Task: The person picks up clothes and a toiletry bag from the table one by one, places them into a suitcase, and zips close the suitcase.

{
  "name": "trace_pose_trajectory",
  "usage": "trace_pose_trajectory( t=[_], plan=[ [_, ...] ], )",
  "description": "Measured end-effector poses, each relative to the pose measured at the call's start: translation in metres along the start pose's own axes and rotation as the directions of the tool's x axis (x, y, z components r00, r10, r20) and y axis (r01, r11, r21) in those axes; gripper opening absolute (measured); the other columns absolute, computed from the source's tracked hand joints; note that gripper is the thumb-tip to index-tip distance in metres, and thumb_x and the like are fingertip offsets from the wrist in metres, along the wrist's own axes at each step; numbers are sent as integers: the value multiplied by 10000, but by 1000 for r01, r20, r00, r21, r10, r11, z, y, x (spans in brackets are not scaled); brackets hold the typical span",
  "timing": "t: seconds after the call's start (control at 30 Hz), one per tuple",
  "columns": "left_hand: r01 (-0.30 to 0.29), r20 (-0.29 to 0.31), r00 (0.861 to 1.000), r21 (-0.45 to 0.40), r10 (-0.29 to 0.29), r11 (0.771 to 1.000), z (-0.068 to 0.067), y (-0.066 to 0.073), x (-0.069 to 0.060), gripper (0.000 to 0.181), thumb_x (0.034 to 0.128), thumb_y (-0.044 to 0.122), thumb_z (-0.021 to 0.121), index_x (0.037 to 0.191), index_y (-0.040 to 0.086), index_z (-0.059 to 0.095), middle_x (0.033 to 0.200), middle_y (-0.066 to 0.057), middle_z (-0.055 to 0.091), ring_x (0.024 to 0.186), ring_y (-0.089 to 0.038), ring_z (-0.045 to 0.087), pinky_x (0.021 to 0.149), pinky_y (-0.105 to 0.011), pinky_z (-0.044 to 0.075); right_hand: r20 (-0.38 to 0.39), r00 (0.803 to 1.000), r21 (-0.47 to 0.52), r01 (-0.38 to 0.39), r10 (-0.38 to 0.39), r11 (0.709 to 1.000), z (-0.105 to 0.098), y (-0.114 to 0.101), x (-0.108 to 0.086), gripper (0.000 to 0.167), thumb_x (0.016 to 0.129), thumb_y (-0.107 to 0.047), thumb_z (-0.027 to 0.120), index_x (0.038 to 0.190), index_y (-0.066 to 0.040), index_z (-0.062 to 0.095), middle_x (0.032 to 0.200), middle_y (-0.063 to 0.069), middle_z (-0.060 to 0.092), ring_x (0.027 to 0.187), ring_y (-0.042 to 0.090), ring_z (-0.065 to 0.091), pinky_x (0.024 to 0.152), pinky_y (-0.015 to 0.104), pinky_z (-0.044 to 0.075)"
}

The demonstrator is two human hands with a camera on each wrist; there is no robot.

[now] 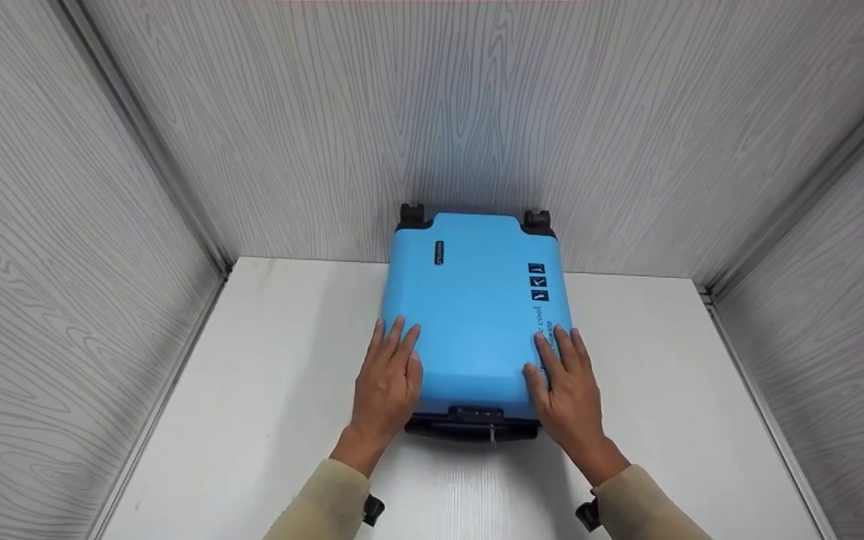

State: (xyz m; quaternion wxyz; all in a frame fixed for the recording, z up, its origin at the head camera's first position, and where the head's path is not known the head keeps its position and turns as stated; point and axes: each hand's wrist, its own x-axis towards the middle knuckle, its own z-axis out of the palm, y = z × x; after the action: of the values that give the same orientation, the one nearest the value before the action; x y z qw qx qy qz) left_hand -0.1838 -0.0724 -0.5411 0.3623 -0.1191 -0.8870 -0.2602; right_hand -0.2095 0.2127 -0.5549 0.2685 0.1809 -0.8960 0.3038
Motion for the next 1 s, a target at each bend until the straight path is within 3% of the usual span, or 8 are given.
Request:
trace_pose_trajectory(
  t=[0.17, 0.27, 0.37, 0.47, 0.63, 0.73, 0.83, 1.0],
  plan=[
    [-20, 30, 999, 43, 19, 999, -5, 13, -2, 340, 1047, 146, 616, 1353, 37, 715, 1416, -159, 682, 1437, -470, 512, 1139, -683, 413, -68, 994, -51, 80, -83, 996, -1, -6, -3, 487, 976, -231, 714, 1394, 14, 672, 1488, 249, 597, 1462, 483, 464, 1175, 636, 380],
    [-63, 91, 994, 75, 56, 995, -10, 22, -3, 372, 1052, 274, 646, 1361, 81, 720, 1425, -130, 683, 1454, -462, 496, 1126, -758, 362, -138, 980, -46, 137, -142, 989, -2, -10, -3, 398, 941, -174, 763, 1278, 36, 739, 1362, 228, 690, 1363, 440, 569, 1151, 584, 424],
    [-104, 195, 978, 134, 77, 985, -14, 28, -6, 552, 1025, 496, 652, 1440, 133, 665, 1506, -114, 623, 1498, -438, 443, 1140, -789, 300, -200, 960, -23, 193, -194, 981, -3, -16, -6, 291, 925, -137, 782, 1171, 18, 788, 1237, 179, 746, 1220, 388, 628, 1077, 538, 459],
    [-111, 284, 957, 196, 52, 974, -17, 31, -7, 770, 948, 683, 638, 1533, 186, 575, 1601, -109, 526, 1546, -419, 369, 1163, -789, 260, -241, 937, -31, 252, -252, 967, -4, -23, -11, 223, 947, -165, 763, 1106, -18, 814, 1119, 142, 751, 1063, 363, 629, 944, 524, 456],
    [-110, 320, 947, 255, 23, 961, -17, 31, -8, 904, 889, 761, 629, 1595, 213, 493, 1642, -119, 466, 1564, -416, 330, 1161, -788, 268, -244, 916, -48, 315, -317, 948, -3, -37, -22, 247, 1038, -264, 678, 1019, -72, 833, 930, 65, 715, 854, 267, 618, 780, 430, 472],
    [-116, 297, 954, 267, 33, 957, -16, 30, -8, 910, 878, 755, 650, 1588, 205, 505, 1624, -124, 489, 1549, -416, 360, 1134, -793, 304, -195, 922, -30, 336, -335, 942, 2, -43, -34, 168, 995, -226, 729, 987, -94, 833, 874, 13, 711, 787, 182, 628, 699, 332, 530],
    [-120, 288, 957, 266, 40, 956, -16, 30, -8, 911, 871, 754, 664, 1582, 205, 513, 1618, -118, 496, 1544, -410, 370, 1120, -795, 321, -112, 942, -23, 315, -315, 949, 10, -45, -50, 72, 885, -148, 830, 950, -117, 830, 845, -29, 709, 764, 110, 637, 650, 259, 553],
    [-111, 308, 951, 253, 29, 961, -17, 34, -6, 907, 876, 748, 666, 1584, 203, 511, 1624, -116, 490, 1548, -411, 365, 1109, -800, 330, 22, 985, -48, 175, -174, 983, 24, -41, -73, 144, 796, -136, 922, 901, -153, 824, 830, -63, 721, 753, 72, 653, 640, 242, 559]
  ],
)
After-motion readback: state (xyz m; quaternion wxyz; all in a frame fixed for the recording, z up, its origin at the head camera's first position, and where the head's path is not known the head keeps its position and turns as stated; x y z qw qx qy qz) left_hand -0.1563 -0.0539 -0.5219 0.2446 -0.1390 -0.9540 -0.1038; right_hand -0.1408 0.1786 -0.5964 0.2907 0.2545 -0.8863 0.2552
